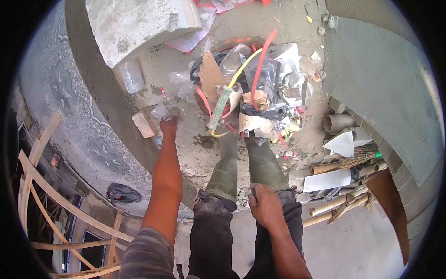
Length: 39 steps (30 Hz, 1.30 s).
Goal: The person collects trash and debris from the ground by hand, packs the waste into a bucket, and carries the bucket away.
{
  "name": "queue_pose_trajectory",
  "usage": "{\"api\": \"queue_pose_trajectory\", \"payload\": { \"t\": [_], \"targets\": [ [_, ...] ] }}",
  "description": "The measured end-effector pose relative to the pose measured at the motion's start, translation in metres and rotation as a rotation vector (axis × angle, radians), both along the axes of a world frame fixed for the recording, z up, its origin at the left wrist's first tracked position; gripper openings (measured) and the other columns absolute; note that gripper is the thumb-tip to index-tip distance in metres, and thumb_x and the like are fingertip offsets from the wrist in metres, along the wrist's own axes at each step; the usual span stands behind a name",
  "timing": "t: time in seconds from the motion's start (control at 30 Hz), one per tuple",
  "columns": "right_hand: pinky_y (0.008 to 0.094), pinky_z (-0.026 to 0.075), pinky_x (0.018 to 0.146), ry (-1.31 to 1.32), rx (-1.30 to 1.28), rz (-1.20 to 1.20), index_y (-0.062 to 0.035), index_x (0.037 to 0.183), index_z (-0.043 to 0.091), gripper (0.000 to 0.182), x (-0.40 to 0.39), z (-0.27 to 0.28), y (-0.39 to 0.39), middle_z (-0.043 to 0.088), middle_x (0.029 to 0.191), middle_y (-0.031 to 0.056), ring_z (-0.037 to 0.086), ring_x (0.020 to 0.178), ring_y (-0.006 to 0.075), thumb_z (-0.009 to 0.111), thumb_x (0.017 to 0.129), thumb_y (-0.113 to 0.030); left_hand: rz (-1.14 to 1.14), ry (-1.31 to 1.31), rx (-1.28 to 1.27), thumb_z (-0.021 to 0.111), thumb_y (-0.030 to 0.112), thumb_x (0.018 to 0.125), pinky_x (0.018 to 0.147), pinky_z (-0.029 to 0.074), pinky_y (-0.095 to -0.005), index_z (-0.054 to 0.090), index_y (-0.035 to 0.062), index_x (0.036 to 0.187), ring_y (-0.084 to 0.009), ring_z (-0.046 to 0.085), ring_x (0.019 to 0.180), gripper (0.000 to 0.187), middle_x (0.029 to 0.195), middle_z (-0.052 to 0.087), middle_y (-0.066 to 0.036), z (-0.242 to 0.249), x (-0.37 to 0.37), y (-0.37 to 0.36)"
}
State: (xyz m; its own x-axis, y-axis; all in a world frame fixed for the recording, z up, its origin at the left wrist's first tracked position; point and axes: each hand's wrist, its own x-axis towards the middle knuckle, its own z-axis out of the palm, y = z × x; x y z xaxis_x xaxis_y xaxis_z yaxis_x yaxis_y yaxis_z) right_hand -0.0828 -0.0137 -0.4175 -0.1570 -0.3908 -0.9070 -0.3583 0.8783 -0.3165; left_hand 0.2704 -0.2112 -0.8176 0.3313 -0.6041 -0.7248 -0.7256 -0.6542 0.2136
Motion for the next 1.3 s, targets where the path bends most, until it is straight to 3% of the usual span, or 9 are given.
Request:
{"api": "queue_pose_trajectory", "payload": {
  "t": [0.13, 0.2, 0.33, 0.53, 0.7, 0.9, 1.03, 1.2, 1.3],
  "targets": [
    [0.0476, 0.051, 0.087, -0.008, 0.051, -0.024, -0.0013, 0.119, 0.061, 0.033, -0.006, 0.000, -0.006, 0.067, 0.108, 0.0224, 0.064, 0.101, 0.0421, 0.066, 0.089, -0.014, -0.325, -0.183, -0.366, 0.067, 0.026, 0.089, 0.082, 0.051, -0.0500, 0.063, -0.0010, 0.114, -0.0408, 0.068, 0.092, 0.037, 0.111, 0.069, -0.023, -0.009, 0.009, -0.046],
    [0.0479, 0.051, 0.087, -0.012, 0.056, -0.042, -0.0009, 0.118, 0.062, 0.033, -0.010, 0.002, -0.008, 0.067, 0.107, 0.0224, 0.064, 0.100, 0.0419, 0.066, 0.089, -0.014, -0.327, -0.513, -0.339, 0.056, 0.027, 0.095, 0.097, 0.043, -0.0549, 0.058, -0.0027, 0.114, -0.0374, 0.060, 0.115, 0.035, 0.128, 0.061, -0.023, 0.089, -0.072, -0.099],
    [0.0484, 0.050, 0.086, 0.003, 0.028, -0.026, -0.0001, 0.118, 0.062, 0.032, -0.016, 0.003, -0.011, 0.067, 0.102, 0.0219, 0.064, 0.098, 0.0416, 0.065, 0.089, -0.014, -0.397, -0.495, -0.984, 0.047, 0.031, 0.103, 0.105, 0.037, -0.0571, 0.044, -0.0072, 0.128, -0.0362, 0.045, 0.136, 0.046, 0.152, 0.037, -0.023, 0.086, -0.074, -0.189],
    [0.0482, 0.050, 0.090, 0.025, 0.024, -0.009, -0.0010, 0.117, 0.062, 0.031, -0.022, 0.003, -0.003, 0.067, 0.107, 0.0229, 0.063, 0.103, 0.0427, 0.065, 0.089, -0.014, -0.620, -0.140, -0.441, 0.078, 0.043, 0.083, 0.104, 0.046, -0.0489, 0.030, -0.0043, 0.146, -0.0485, 0.058, 0.120, 0.093, 0.127, 0.060, -0.033, 0.047, -0.080, -0.251],
    [0.0489, 0.049, 0.091, 0.003, 0.017, 0.025, -0.0018, 0.118, 0.060, 0.031, -0.018, 0.002, 0.011, 0.067, 0.107, 0.0218, 0.063, 0.105, 0.0408, 0.063, 0.090, -0.016, -0.482, -0.218, -0.365, 0.078, 0.035, 0.081, 0.100, 0.049, -0.0518, 0.028, -0.0034, 0.145, -0.0498, 0.059, 0.118, 0.090, 0.127, 0.059, -0.034, 0.077, -0.114, -0.167],
    [0.0473, 0.049, 0.095, -0.054, 0.066, -0.195, -0.0021, 0.130, 0.055, 0.044, -0.020, -0.011, 0.025, 0.062, 0.124, 0.0209, 0.061, 0.114, 0.0397, 0.067, 0.091, -0.020, -0.205, -0.125, -0.577, 0.078, 0.029, 0.084, 0.104, 0.046, -0.0461, 0.041, -0.0065, 0.136, -0.0397, 0.060, 0.118, 0.073, 0.129, 0.057, -0.028, 0.270, -0.179, -0.040],
    [0.0432, 0.046, 0.103, -0.169, -0.323, -0.777, -0.0045, 0.150, 0.040, 0.081, -0.017, -0.005, 0.019, 0.053, 0.143, 0.0143, 0.056, 0.129, 0.0322, 0.080, 0.082, -0.026, -0.244, 0.512, 0.027, 0.078, 0.014, 0.082, 0.104, 0.045, -0.0387, 0.038, -0.0018, 0.138, -0.0241, 0.057, 0.119, 0.070, 0.131, 0.054, -0.016, 0.417, -0.202, 0.025],
    [0.0399, 0.041, 0.110, -0.611, -0.479, -1.263, -0.0023, 0.157, 0.025, 0.113, -0.025, 0.022, -0.003, 0.047, 0.147, 0.0123, 0.048, 0.135, 0.0242, 0.091, 0.068, -0.026, 0.160, 1.050, 0.557, 0.080, 0.024, 0.082, 0.104, 0.044, -0.0386, 0.041, -0.0017, 0.141, -0.0240, 0.055, 0.120, 0.076, 0.130, 0.055, -0.012, 0.411, -0.250, 0.073],
    [0.0398, 0.043, 0.109, -0.446, -0.451, -1.244, -0.0008, 0.156, 0.027, 0.107, -0.050, 0.030, -0.020, 0.050, 0.144, 0.0142, 0.051, 0.132, 0.0249, 0.089, 0.071, -0.022, -0.746, 0.925, 0.242, 0.082, 0.028, 0.083, 0.106, 0.041, -0.0436, 0.042, -0.0019, 0.141, -0.0300, 0.052, 0.124, 0.077, 0.133, 0.052, -0.016, 0.379, -0.274, 0.038]
  ]
}}
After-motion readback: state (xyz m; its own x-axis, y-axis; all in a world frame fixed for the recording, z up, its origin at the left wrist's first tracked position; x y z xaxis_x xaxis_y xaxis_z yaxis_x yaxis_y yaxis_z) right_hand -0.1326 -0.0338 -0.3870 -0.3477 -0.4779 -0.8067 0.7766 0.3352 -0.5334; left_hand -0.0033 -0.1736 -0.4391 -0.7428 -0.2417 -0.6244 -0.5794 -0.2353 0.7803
